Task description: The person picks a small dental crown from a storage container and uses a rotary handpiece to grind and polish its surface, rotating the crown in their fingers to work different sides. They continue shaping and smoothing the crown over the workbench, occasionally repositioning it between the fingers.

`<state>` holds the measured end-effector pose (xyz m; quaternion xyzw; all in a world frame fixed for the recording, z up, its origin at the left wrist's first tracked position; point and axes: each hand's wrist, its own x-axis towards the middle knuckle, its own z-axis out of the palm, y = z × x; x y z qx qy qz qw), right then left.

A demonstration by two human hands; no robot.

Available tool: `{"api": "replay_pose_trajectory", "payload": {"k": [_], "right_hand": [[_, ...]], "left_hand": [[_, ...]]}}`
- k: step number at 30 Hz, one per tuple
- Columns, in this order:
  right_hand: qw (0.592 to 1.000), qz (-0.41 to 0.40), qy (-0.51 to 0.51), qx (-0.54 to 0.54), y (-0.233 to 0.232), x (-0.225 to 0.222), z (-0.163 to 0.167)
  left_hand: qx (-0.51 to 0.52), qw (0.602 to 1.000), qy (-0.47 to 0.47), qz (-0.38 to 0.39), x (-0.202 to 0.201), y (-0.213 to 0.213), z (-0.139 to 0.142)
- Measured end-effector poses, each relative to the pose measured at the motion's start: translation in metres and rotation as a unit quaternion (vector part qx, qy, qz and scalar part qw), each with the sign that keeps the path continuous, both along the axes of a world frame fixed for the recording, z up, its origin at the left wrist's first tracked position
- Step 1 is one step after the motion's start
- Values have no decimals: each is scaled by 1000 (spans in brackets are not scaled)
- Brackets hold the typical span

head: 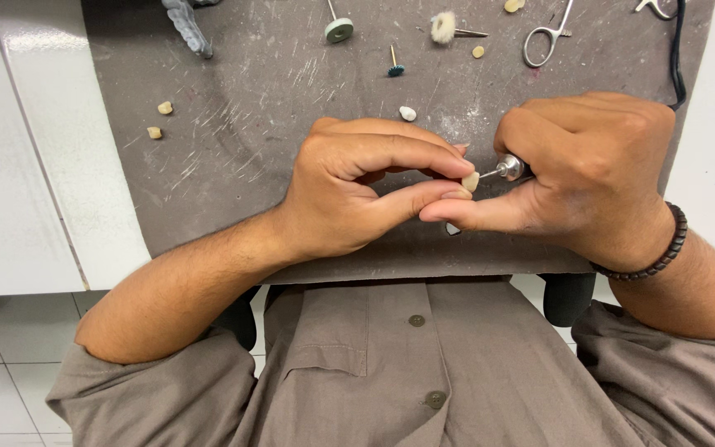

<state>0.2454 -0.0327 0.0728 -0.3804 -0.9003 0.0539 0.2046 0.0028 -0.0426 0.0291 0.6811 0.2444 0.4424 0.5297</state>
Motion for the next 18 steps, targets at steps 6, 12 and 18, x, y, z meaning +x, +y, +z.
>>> {"api": "replay_pose_trajectory", "payload": {"k": [6,12,18], "right_hand": [[1000,7,-13,-1,1,1,-3],[1000,12,-11,-5,0,-1,-3],[1000,13,11,-18,2,-1,-1]], "left_hand": [[-37,999,-22,-11,2,-1,-1],[-37,999,-14,-10,3,-1,-2],[-45,998,-32,-25,2,-2,-4]]}}
